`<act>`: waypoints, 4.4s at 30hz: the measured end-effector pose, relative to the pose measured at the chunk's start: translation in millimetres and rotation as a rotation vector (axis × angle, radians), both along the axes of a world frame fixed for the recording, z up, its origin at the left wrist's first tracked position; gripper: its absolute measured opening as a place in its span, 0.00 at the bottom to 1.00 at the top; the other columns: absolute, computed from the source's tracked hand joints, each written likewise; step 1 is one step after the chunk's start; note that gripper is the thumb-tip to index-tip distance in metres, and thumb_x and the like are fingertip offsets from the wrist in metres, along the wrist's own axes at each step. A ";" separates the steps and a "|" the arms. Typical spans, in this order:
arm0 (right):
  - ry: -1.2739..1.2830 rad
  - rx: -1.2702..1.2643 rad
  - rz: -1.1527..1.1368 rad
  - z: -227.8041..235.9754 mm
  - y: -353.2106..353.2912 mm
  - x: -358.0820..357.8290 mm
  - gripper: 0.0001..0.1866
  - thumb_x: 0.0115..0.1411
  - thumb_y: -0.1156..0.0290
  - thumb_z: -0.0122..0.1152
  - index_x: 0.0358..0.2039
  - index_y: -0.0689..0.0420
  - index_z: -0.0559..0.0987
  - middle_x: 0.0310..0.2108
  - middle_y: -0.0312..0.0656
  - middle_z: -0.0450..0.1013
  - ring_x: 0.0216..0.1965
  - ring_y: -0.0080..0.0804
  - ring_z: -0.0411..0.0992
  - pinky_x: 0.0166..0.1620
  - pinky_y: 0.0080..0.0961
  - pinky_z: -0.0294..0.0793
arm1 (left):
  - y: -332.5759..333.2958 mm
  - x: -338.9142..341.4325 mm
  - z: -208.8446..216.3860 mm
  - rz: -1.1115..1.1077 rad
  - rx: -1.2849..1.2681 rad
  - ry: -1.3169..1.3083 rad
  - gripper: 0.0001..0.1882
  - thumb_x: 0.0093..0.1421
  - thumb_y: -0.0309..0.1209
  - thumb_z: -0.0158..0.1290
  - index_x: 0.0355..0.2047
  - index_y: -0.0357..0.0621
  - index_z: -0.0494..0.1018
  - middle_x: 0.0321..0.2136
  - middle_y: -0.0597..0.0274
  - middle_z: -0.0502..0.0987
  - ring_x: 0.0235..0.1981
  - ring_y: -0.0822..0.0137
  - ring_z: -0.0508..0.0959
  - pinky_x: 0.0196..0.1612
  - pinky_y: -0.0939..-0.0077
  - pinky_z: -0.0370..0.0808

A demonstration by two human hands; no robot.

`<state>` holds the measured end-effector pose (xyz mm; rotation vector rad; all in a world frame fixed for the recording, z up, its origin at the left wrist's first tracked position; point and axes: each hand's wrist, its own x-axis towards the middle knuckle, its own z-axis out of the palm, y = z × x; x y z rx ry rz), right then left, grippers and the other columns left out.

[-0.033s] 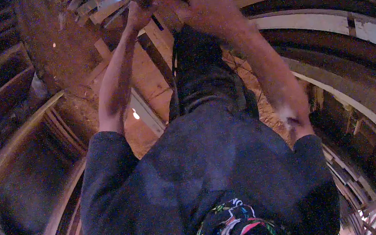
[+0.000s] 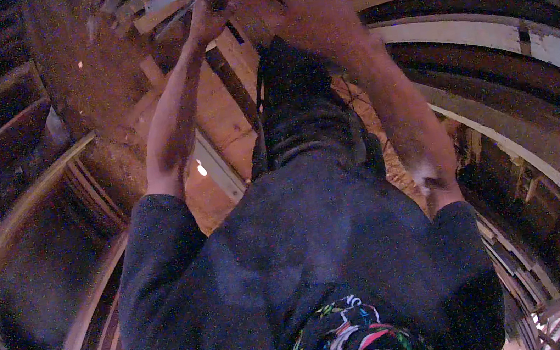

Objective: The person uses a chisel and mallet to carve a long wooden plank in a workshop. They repeatedly strike the chisel to remove wood shavings and shape the plank, occasionally repositioning the wood and tools.

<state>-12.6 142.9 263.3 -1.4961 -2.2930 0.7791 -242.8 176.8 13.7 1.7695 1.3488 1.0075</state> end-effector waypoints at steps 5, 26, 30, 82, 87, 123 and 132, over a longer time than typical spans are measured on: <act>0.033 0.023 -0.009 -28.1 13.5 2.8 0.35 0.67 0.41 0.53 0.56 0.62 0.73 0.35 0.64 0.80 0.43 0.64 0.80 0.45 0.63 0.79 | 23.5 0.3 -5.8 -0.023 0.146 -0.025 0.25 0.59 0.33 0.63 0.56 0.41 0.73 0.49 0.53 0.79 0.49 0.57 0.79 0.54 0.60 0.76; 0.275 -0.130 -0.121 67.3 -5.1 76.6 0.31 0.67 0.52 0.63 0.56 0.68 0.70 0.31 0.58 0.78 0.34 0.59 0.80 0.36 0.46 0.76 | 18.4 45.8 42.7 -0.023 -0.165 0.028 0.13 0.59 0.33 0.63 0.41 0.38 0.80 0.34 0.55 0.83 0.37 0.64 0.81 0.44 0.63 0.79; 0.258 0.034 -0.136 35.3 -4.5 53.2 0.34 0.67 0.45 0.56 0.58 0.64 0.71 0.37 0.62 0.79 0.40 0.62 0.80 0.42 0.50 0.79 | 17.1 42.9 15.8 -0.095 -0.128 0.001 0.17 0.60 0.32 0.62 0.48 0.39 0.78 0.39 0.55 0.84 0.41 0.61 0.82 0.48 0.63 0.79; 0.482 -0.163 -0.193 60.6 -10.3 51.1 0.25 0.67 0.53 0.62 0.52 0.62 0.74 0.39 0.51 0.81 0.41 0.46 0.82 0.46 0.40 0.79 | 18.4 61.9 24.9 -0.177 -0.131 0.078 0.22 0.61 0.39 0.63 0.53 0.42 0.77 0.44 0.56 0.83 0.46 0.60 0.82 0.50 0.64 0.79; 0.047 0.031 -0.105 -19.6 -5.0 48.8 0.31 0.66 0.47 0.60 0.56 0.62 0.71 0.36 0.63 0.80 0.40 0.65 0.79 0.42 0.57 0.79 | 21.8 56.7 19.2 -0.168 -0.105 0.071 0.21 0.61 0.39 0.63 0.52 0.42 0.77 0.43 0.55 0.82 0.45 0.60 0.82 0.49 0.64 0.79; 0.265 0.059 -0.172 16.5 -8.9 43.7 0.23 0.66 0.54 0.67 0.48 0.59 0.73 0.26 0.45 0.79 0.26 0.43 0.79 0.31 0.37 0.77 | 6.7 54.9 23.3 -0.112 -0.076 0.164 0.15 0.60 0.35 0.62 0.45 0.41 0.81 0.36 0.50 0.85 0.36 0.55 0.84 0.41 0.59 0.80; 0.041 -0.071 -0.030 -3.4 -15.7 40.6 0.26 0.66 0.52 0.65 0.53 0.60 0.72 0.33 0.57 0.81 0.37 0.65 0.79 0.40 0.52 0.78 | 10.7 63.7 -12.2 0.177 0.323 0.156 0.22 0.59 0.33 0.62 0.54 0.47 0.77 0.51 0.54 0.81 0.54 0.53 0.79 0.60 0.61 0.74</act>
